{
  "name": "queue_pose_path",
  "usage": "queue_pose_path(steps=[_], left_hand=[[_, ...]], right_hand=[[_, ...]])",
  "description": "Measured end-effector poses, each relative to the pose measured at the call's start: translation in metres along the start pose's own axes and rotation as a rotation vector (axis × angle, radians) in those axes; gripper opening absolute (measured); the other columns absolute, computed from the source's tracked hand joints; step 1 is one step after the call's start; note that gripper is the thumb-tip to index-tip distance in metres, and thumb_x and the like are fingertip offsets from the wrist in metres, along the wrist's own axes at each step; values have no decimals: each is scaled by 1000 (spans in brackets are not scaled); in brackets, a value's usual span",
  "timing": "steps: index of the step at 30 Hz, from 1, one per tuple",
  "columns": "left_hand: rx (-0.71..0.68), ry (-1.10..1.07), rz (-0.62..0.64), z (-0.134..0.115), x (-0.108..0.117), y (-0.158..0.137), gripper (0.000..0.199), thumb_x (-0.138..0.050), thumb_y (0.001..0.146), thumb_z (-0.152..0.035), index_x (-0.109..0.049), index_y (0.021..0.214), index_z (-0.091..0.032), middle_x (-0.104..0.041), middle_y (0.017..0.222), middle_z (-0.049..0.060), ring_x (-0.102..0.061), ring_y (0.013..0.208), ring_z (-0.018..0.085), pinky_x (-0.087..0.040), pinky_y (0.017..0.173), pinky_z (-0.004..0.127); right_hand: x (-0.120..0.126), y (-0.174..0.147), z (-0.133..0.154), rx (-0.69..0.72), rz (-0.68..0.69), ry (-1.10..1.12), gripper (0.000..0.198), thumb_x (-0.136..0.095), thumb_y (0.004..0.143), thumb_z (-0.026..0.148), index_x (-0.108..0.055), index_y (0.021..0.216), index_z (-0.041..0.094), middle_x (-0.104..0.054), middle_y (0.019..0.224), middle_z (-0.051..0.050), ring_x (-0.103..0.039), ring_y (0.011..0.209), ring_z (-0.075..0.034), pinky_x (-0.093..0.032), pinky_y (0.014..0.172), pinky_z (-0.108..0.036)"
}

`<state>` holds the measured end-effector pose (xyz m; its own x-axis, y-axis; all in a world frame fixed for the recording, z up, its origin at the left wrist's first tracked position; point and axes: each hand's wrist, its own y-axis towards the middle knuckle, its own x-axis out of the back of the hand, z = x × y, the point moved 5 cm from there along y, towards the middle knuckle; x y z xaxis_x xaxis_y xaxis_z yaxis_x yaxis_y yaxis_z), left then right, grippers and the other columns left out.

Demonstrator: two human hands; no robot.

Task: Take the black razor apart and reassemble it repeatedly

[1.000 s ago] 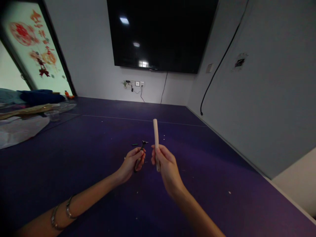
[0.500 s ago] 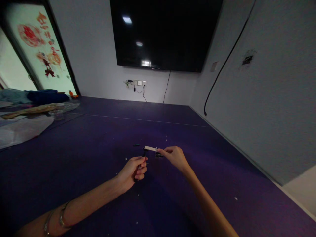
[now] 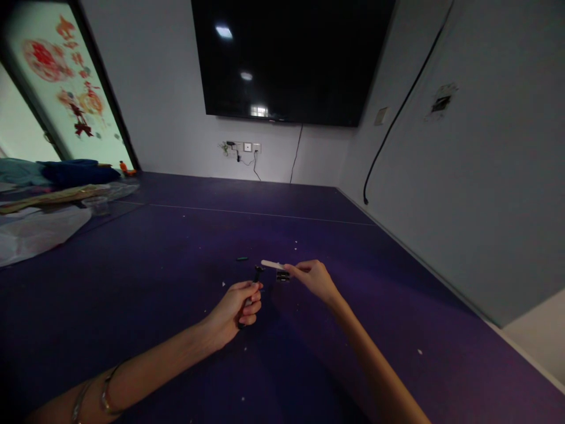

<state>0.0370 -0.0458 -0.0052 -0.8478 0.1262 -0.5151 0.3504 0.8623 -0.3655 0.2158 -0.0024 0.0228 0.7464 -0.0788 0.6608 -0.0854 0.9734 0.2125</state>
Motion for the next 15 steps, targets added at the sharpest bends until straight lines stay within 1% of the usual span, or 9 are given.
queue_pose_path(steps=[2, 3, 7, 12, 15], left_hand=[[-6, 5, 5, 1, 0, 0, 6, -41, 86, -14, -45, 81, -15, -36, 53, -8, -25, 33, 1, -10, 35, 17], [-4, 7, 8, 1, 1, 0, 5, -42, 85, -14, -45, 81, -15, -36, 54, -8, -25, 33, 1, -10, 35, 17], [-5, 19, 21, 2, 1, 0, 3, -44, 84, -15, -45, 81, -16, -36, 55, -8, -25, 34, 1, -11, 36, 17], [-14, 51, 46, 3, -1, -1, 3, -43, 84, -15, -45, 82, -16, -36, 55, -8, -25, 35, 1, -10, 36, 17], [-18, 71, 65, 3, -2, -1, 2, -46, 83, -16, -45, 82, -16, -35, 56, -8, -24, 35, 1, -10, 36, 17]], right_hand=[[-2, 0, 2, 15, 49, 34, 50, -50, 75, 59, -71, 65, 15, -51, 50, 0, -40, 48, -10, -25, 47, -24], [-3, 0, 2, 17, 52, 32, 49, -50, 74, 59, -71, 64, 15, -51, 50, 0, -40, 48, -10, -24, 46, -24], [2, 0, 2, 0, -21, -17, 50, -52, 73, 60, -70, 61, 15, -51, 50, 0, -40, 48, -10, -24, 47, -24], [-2, -2, 9, 29, 38, 23, 49, -51, 74, 58, -70, 63, 14, -52, 51, 0, -39, 48, -10, -25, 47, -24], [-1, -2, 9, 9, 10, -5, 49, -51, 74, 58, -71, 63, 14, -51, 49, 0, -40, 47, -10, -25, 47, -24]])
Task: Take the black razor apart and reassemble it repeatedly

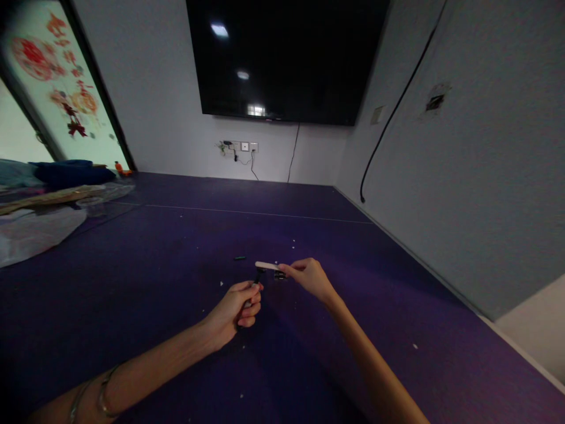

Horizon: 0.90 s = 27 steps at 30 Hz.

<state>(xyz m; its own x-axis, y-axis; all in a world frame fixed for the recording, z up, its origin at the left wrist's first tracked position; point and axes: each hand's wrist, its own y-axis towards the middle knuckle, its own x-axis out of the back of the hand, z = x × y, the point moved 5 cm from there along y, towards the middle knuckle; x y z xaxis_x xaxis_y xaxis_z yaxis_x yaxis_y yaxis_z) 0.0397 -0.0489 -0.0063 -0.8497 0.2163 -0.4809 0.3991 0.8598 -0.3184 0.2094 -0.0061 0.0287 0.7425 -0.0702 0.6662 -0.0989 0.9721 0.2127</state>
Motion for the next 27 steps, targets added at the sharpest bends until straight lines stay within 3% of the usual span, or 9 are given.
queue_pose_path(steps=[8, 12, 18, 22, 27], left_hand=[[-27, 29, 23, -3, -3, -2, 6, -49, 82, -21, -45, 81, -16, -36, 57, -8, -23, 36, 1, -10, 36, 17], [-54, 57, 70, -4, -4, -3, 6, -49, 82, -22, -46, 83, -17, -37, 59, -7, -23, 37, 2, -13, 37, 18], [-347, 246, 126, -17, -1, 5, 10, -51, 81, -23, -54, 87, -15, -48, 69, -1, -45, 59, 8, -34, 56, 21], [-465, 315, 151, -23, 2, 11, 13, -54, 80, -23, -57, 88, -14, -50, 74, 1, -45, 69, 11, -35, 67, 23], [-538, 354, 156, -25, 7, 16, 16, -56, 80, -28, -59, 89, -15, -50, 76, 2, -44, 71, 13, -35, 69, 24]], right_hand=[[0, 0, 1, 5, 20, 36, 50, -51, 75, 58, -70, 62, 14, -48, 48, 1, -38, 46, -9, -24, 45, -24], [9, 2, -10, -37, -38, -5, 51, -51, 73, 59, -69, 60, 14, -46, 47, 1, -39, 47, -10, -26, 46, -24], [33, -4, 1, -12, 5, 41, 51, -47, 77, 59, -69, 63, 14, -43, 47, 2, -37, 46, -9, -26, 46, -24], [42, -12, 25, 33, -10, -2, 50, -49, 77, 57, -69, 63, 14, -42, 48, 2, -36, 47, -9, -24, 46, -24], [38, -23, 48, 112, -39, -94, 50, -49, 77, 58, -68, 60, 15, -46, 50, 0, -36, 49, -10, -24, 46, -25]])
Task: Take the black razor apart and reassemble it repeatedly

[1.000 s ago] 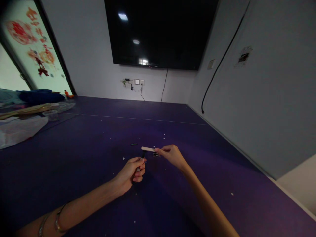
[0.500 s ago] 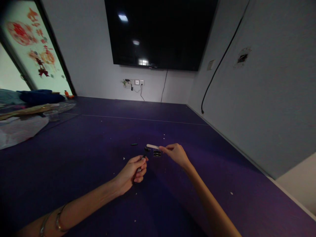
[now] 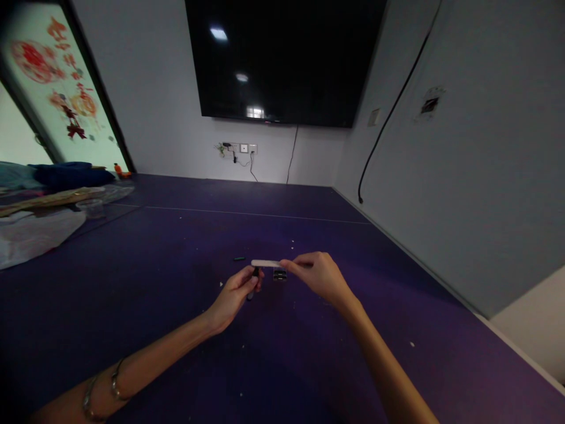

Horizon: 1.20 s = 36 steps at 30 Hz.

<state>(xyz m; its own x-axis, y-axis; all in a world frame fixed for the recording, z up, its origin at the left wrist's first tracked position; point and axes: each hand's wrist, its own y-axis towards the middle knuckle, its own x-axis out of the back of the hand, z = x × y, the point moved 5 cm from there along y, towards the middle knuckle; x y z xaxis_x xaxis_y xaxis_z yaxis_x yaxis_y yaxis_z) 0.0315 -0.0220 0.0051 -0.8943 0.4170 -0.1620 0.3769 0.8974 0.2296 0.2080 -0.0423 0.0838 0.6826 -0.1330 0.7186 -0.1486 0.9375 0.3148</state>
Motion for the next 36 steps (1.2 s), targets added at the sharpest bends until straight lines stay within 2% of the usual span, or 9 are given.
queue_pose_path(steps=[4, 8, 12, 17, 21, 25, 30, 34, 36], left_hand=[[-19, 29, -15, 5, 3, 1, 17, -57, 79, -29, -58, 89, -16, -49, 73, 0, -43, 70, 12, -33, 68, 24], [-54, 66, 10, 1, 1, 0, 16, -54, 82, -30, -58, 89, -16, -48, 73, -1, -42, 70, 12, -32, 67, 24], [-45, 71, 11, -3, 0, -1, 13, -56, 80, -28, -58, 86, -16, -48, 74, -1, -42, 70, 12, -31, 66, 24], [-69, 70, 11, -4, 1, -1, 18, -53, 83, -32, -58, 89, -16, -48, 75, 0, -42, 71, 12, -32, 68, 24], [-56, 52, 12, 0, 0, -1, 16, -54, 82, -31, -57, 88, -17, -47, 74, -1, -41, 69, 12, -32, 67, 24], [-58, 31, 8, 0, 0, -2, 16, -54, 82, -30, -58, 90, -17, -48, 75, 0, -42, 70, 12, -33, 68, 25], [-42, 8, 3, -2, 0, -1, 15, -55, 81, -29, -57, 89, -17, -47, 75, 0, -42, 71, 12, -33, 69, 25], [-35, -7, 10, -4, -2, -2, 16, -54, 81, -29, -57, 89, -16, -48, 76, 1, -42, 71, 13, -34, 70, 26], [-32, -18, 7, -5, -2, -2, 15, -54, 81, -28, -57, 88, -16, -47, 75, 1, -42, 70, 13, -33, 69, 26]], right_hand=[[-3, -5, 12, 56, 79, -35, 48, -50, 77, 58, -71, 66, 15, -51, 52, -1, -40, 50, -10, -26, 47, -24], [3, -6, 11, 12, -7, -49, 49, -48, 79, 57, -69, 66, 15, -50, 52, 0, -39, 51, -10, -26, 47, -23], [-4, -5, 9, 20, 124, -30, 48, -51, 76, 57, -67, 61, 15, -43, 49, 2, -33, 47, -8, -23, 45, -23], [3, -2, 2, -17, 25, 12, 49, -48, 78, 57, -65, 59, 15, -40, 49, 2, -32, 48, -8, -22, 45, -23], [3, -1, -4, -35, 168, 28, 48, -50, 77, 56, -66, 58, 16, -34, 45, 3, -29, 45, -8, -20, 44, -24], [9, -1, -8, -72, 109, 50, 48, -50, 77, 56, -66, 58, 15, -35, 46, 3, -30, 44, -8, -20, 43, -24], [-2, -3, -9, -71, 244, 66, 46, -52, 76, 56, -67, 60, 15, -37, 45, 3, -29, 42, -7, -20, 42, -23], [1, 0, -11, -78, 138, 88, 50, -49, 77, 58, -65, 59, 15, -36, 46, 4, -30, 42, -7, -21, 42, -23], [-1, 0, -11, -80, 192, 92, 50, -49, 77, 58, -64, 58, 15, -35, 44, 4, -31, 41, -7, -21, 42, -23]])
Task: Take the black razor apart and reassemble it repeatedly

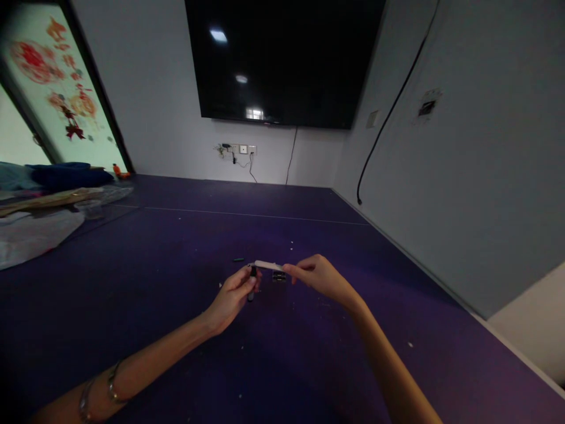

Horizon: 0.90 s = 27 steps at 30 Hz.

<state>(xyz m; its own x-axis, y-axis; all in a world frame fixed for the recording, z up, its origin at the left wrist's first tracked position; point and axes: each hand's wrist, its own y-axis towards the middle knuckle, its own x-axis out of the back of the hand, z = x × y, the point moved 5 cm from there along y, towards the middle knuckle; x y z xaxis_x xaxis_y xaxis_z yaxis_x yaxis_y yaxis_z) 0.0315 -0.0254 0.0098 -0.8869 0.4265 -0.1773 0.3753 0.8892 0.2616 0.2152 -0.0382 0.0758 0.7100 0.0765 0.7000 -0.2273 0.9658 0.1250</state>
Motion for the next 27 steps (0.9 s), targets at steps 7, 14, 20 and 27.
queue_pose_path(steps=[7, 14, 20, 27], left_hand=[[35, -76, -35, -2, -2, 0, 15, -57, 78, -28, -57, 86, -16, -47, 72, 0, -42, 68, 12, -33, 67, 26], [66, -193, -61, -2, -3, 0, 14, -60, 76, -26, -57, 84, -15, -49, 70, 0, -44, 64, 10, -36, 64, 25], [174, -332, -53, 2, -4, -3, 17, -58, 79, -27, -54, 91, -15, -59, 77, 4, -56, 68, 13, -44, 70, 30], [200, -373, -71, 4, 0, -3, 19, -52, 83, -25, -55, 98, -14, -56, 72, 2, -53, 60, 12, -49, 61, 32]], right_hand=[[-2, 1, -2, -2, -20, 46, 52, -47, 78, 59, -64, 59, 14, -37, 44, 4, -33, 41, -6, -24, 42, -22], [-4, 5, -7, -34, 7, 135, 53, -47, 78, 60, -63, 59, 14, -37, 41, 5, -32, 38, -6, -24, 41, -21], [-52, 14, -9, -104, -43, 532, 50, -41, 78, 64, -51, 64, 17, -34, 45, 8, -30, 36, -5, -31, 39, -20], [-86, 7, 1, -209, 7, 727, 43, -43, 77, 62, -44, 74, 20, -33, 48, 10, -23, 34, -3, -22, 30, -15]])
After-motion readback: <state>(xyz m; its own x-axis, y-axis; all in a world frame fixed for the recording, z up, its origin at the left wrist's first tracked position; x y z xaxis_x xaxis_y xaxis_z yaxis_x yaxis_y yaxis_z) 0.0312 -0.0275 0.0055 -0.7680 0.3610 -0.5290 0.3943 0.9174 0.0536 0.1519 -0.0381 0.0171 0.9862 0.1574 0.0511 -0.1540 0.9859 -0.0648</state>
